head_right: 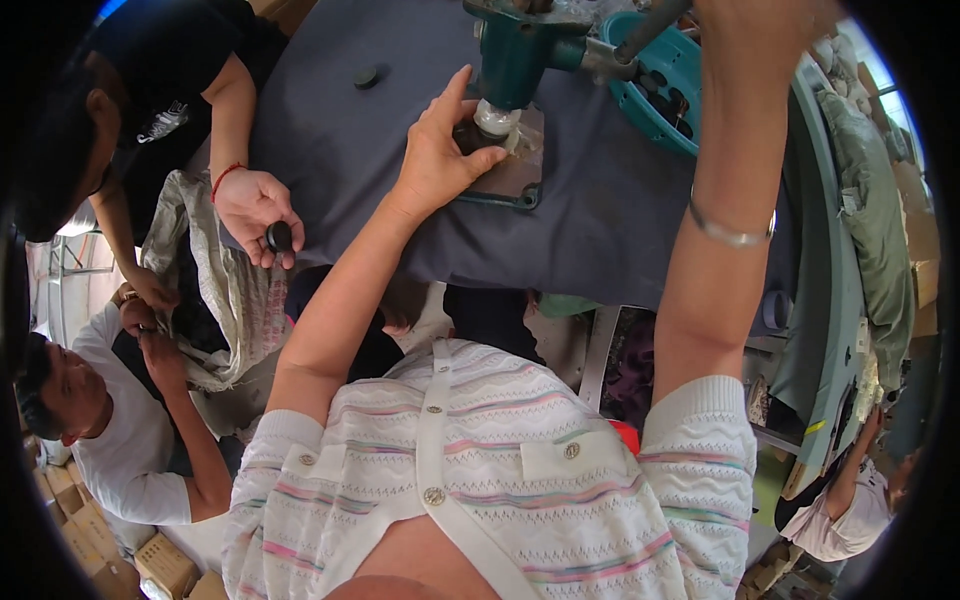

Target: The person assembles small plastic and rubber components using a manual press tool.

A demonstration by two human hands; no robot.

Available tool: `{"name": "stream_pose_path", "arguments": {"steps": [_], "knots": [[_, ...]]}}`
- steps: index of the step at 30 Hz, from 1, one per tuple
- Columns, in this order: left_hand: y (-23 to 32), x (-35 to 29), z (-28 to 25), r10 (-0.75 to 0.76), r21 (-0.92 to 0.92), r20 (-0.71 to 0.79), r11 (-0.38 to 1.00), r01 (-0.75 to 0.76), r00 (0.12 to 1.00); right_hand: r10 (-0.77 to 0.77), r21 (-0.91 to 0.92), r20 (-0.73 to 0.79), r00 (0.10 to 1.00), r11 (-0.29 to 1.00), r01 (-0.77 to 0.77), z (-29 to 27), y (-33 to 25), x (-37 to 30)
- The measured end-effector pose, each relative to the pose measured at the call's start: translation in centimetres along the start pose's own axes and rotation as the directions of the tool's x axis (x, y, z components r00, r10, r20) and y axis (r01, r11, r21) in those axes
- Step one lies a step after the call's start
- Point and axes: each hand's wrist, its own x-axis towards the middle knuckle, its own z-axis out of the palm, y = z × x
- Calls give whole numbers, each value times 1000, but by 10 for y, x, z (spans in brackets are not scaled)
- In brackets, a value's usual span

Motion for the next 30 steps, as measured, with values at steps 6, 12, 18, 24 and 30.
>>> {"name": "stream_pose_path", "arguments": {"steps": [6,12,18,24,30], "knots": [[-10,1,-2,34,50,16,998,-35,999,-64,70,157,985,996,54,-15,-33,-65],[-11,0,-5,38,-3,8,999,-38,999,-239,-296,273,932,901,318,-76,-16,-222],[-18,-5,-6,21,-4,24,1000,-21,999,-309,-95,412,857,921,378,-57,-23,-171],[-6,-2,-2,-43,-86,14,995,44,999,10,-28,84,996,1000,-8,-30,-21,0],[-12,-3,2,-131,-286,9,950,128,991,154,56,24,988,986,-155,9,27,41]]}}
